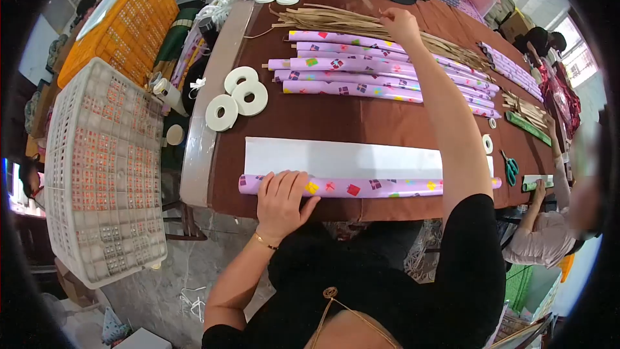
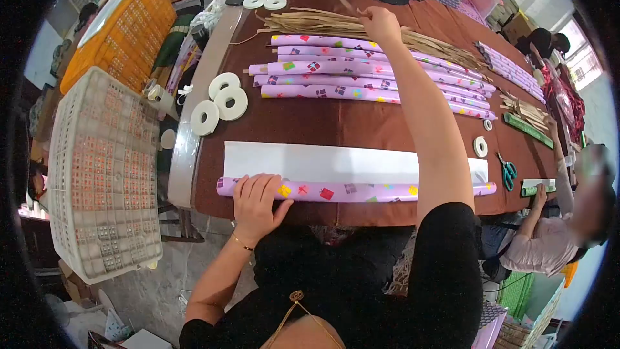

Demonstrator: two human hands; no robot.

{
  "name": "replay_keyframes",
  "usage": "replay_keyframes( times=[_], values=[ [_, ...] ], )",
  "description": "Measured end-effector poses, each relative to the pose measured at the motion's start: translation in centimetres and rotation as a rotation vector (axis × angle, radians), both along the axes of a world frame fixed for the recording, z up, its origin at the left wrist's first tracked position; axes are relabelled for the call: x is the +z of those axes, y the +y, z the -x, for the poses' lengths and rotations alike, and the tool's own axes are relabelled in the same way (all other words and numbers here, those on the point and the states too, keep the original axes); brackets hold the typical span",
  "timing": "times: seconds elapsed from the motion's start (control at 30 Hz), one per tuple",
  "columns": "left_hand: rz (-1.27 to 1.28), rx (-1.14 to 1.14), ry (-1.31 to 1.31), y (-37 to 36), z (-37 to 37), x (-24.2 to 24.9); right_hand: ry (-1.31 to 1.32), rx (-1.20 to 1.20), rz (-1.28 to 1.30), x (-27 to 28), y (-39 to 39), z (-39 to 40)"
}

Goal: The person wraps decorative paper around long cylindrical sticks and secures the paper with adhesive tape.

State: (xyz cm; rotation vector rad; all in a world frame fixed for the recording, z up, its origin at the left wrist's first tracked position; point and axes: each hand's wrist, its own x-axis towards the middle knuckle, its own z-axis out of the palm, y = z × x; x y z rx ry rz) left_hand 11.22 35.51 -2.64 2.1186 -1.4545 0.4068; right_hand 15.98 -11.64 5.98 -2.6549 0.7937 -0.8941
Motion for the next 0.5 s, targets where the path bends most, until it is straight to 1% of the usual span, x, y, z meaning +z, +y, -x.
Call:
replay_keyframes(
  times=[0.13, 0.2, 0.23, 0.3, 0.33, 0.4, 0.43, 0.47, 0.5],
  values=[
    [0.032, -0.004, -0.006, 0.0, 0.2, 0.0, -0.091, 0.061, -0.054, 1.4, 0.9, 0.8],
    [0.048, -0.003, -0.017, 0.0, 0.2, -0.1, -0.258, 0.242, -0.225, 2.3, 1.1, 1.1],
    [0.052, -0.008, -0.017, 0.1, 0.3, -0.1, -0.26, 0.243, -0.223, 2.7, 1.2, 1.6],
    [0.063, -0.019, -0.026, 0.1, 0.3, 0.1, -0.301, 0.351, -0.279, 4.9, 2.4, 2.7],
    [0.065, -0.022, -0.028, 0.1, 0.4, 0.2, -0.304, 0.349, -0.277, 6.0, 3.0, 3.4],
    [0.06, -0.025, -0.032, 0.1, 0.4, 0.2, -0.279, 0.29, -0.146, 8.4, 4.3, 5.2],
    [0.07, -0.027, -0.042, 0.2, 0.4, 0.0, -0.25, 0.312, -0.098, 9.5, 4.3, 6.1],
    [0.069, -0.031, -0.039, 0.1, 0.4, 0.0, -0.248, 0.307, -0.099, 10.8, 4.8, 6.9],
    [0.056, -0.024, -0.035, 0.1, 0.4, 0.0, -0.343, 0.297, -0.145, 12.4, 5.6, 7.8]
  ],
)
